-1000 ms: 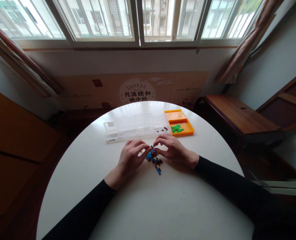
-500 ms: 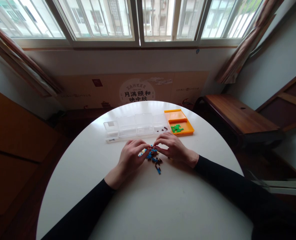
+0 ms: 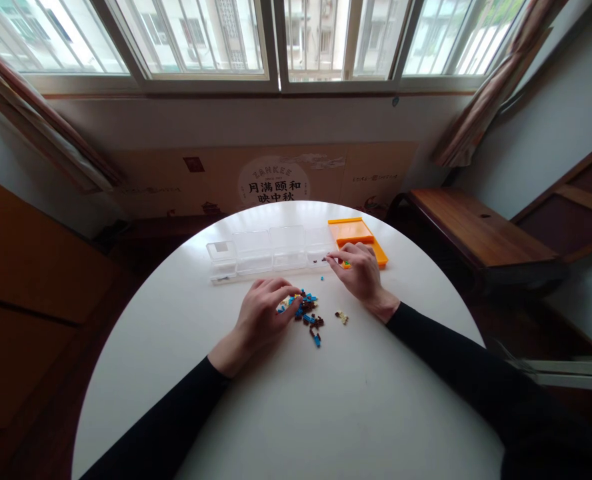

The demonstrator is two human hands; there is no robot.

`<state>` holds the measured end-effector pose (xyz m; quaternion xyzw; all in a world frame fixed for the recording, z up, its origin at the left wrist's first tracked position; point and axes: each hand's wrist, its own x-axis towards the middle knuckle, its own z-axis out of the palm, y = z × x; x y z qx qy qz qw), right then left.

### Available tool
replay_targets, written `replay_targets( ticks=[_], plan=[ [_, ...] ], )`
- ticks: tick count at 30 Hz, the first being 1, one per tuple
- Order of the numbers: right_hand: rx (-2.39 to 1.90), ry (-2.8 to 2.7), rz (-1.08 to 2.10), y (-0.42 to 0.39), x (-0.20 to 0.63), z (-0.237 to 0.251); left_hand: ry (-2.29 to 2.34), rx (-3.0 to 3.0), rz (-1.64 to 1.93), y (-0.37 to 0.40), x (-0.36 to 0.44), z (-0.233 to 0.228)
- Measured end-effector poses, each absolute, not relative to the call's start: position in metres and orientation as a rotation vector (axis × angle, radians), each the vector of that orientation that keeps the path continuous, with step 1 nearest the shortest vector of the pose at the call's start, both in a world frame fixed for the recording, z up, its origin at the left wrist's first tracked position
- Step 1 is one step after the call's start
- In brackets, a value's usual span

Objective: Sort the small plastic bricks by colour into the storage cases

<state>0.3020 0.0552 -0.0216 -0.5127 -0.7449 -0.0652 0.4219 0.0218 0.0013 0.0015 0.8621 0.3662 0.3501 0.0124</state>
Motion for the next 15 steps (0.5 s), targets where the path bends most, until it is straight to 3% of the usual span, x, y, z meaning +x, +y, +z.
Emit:
replay_targets(
  ticks=[9, 15],
  plan=[
    [-1.253, -1.868, -0.089, 0.052, 0.301, -0.020, 1.144, 2.683, 1.085, 0.002, 0.021, 0.001],
    [-0.977, -2.033, 0.178, 0.040, 0.295, -0.015, 1.090, 2.674, 1.001, 0.001, 0.020, 0.000]
  ],
)
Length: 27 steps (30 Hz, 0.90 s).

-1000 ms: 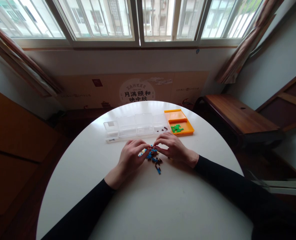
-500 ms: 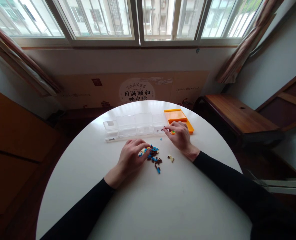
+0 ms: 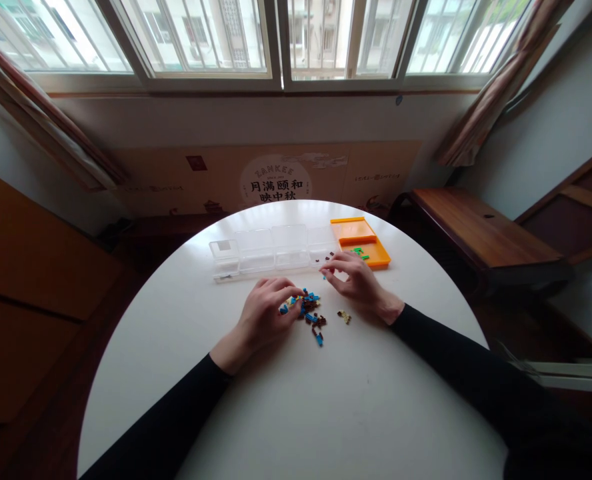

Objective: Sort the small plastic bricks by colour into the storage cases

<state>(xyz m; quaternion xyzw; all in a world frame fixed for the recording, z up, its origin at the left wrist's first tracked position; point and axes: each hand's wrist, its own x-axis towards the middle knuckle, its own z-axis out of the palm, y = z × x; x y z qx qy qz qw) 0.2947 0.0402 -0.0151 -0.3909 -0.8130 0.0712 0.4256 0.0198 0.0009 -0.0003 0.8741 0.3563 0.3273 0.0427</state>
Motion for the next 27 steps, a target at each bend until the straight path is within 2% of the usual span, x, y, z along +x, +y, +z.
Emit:
replay_targets(
  ticks=[8, 15, 27],
  plan=[
    [-0.678, -2.298, 0.337, 0.025, 0.288, -0.007, 1.096, 2.690, 0.961, 0.000, 0.021, 0.002],
    [-0.670, -2.388, 0.395, 0.021, 0.288, -0.002, 1.025, 2.723, 0.947, 0.000, 0.021, 0.002],
    [-0.677, -2.394, 0.305, 0.023, 0.288, -0.007, 1.032, 2.738, 0.937, 0.002, 0.020, -0.001]
  ],
)
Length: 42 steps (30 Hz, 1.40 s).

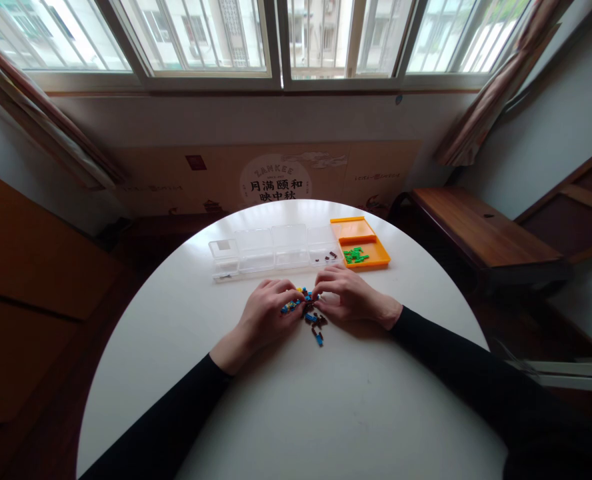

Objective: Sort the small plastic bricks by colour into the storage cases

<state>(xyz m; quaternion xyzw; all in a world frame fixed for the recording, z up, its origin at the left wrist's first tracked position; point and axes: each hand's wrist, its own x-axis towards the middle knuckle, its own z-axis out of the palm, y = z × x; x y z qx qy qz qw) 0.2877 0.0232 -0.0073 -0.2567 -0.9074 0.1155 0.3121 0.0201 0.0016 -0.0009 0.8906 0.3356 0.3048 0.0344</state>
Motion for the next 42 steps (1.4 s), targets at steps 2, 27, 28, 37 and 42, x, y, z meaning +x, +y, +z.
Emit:
replay_targets(
  ticks=[2, 27, 28, 37, 42],
  plan=[
    [-0.695, -2.408, 0.283, 0.0230, 0.2875, -0.0069, 1.038, 2.735, 0.932, 0.0019, 0.0199, -0.0012],
    [-0.673, -2.284, 0.253, 0.0249, 0.2855, -0.0099, 1.088, 2.713, 0.933, 0.0001, 0.0210, 0.0025],
    [-0.668, -2.271, 0.262, 0.0250, 0.2858, -0.0097, 1.098, 2.705, 0.945, -0.0001, 0.0212, 0.0028],
    [-0.665, -2.224, 0.291, 0.0241, 0.2848, -0.0064, 1.084, 2.750, 1.097, 0.0025, 0.0199, -0.0032],
    [-0.681, -2.204, 0.290, 0.0231, 0.2854, -0.0067, 1.099, 2.749, 1.145, 0.0029, 0.0188, -0.0021]
  ],
)
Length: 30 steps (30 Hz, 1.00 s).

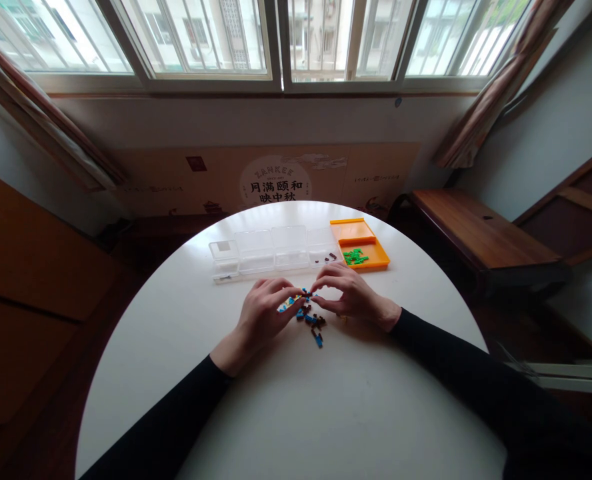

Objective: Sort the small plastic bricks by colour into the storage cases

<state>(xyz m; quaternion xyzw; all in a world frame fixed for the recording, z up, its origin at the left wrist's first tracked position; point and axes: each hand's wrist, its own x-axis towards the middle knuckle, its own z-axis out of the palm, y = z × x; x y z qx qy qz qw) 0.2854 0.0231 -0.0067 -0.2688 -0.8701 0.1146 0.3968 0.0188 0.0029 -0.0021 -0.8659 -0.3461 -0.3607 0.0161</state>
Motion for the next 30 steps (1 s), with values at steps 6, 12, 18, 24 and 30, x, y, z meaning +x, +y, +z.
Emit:
replay_targets(
  ticks=[6, 12, 18, 24, 30],
  plan=[
    [-0.718, -2.197, 0.271, 0.024, 0.285, -0.006, -1.113, -2.665, -1.151, 0.002, 0.019, -0.001],
    [-0.881, -2.050, 0.159, 0.034, 0.290, -0.006, -1.243, -2.669, -1.118, 0.000, 0.020, -0.002],
    [-1.160, -1.889, -0.056, 0.053, 0.298, -0.014, -1.223, -2.701, -1.086, 0.000, 0.021, -0.001],
    [-1.226, -1.912, -0.107, 0.055, 0.302, -0.018, -1.235, -2.715, -1.078, 0.001, 0.021, -0.001],
    [-1.064, -1.981, 0.038, 0.045, 0.297, -0.013, -1.251, -2.773, -1.054, 0.000, 0.021, 0.001]
  ],
)
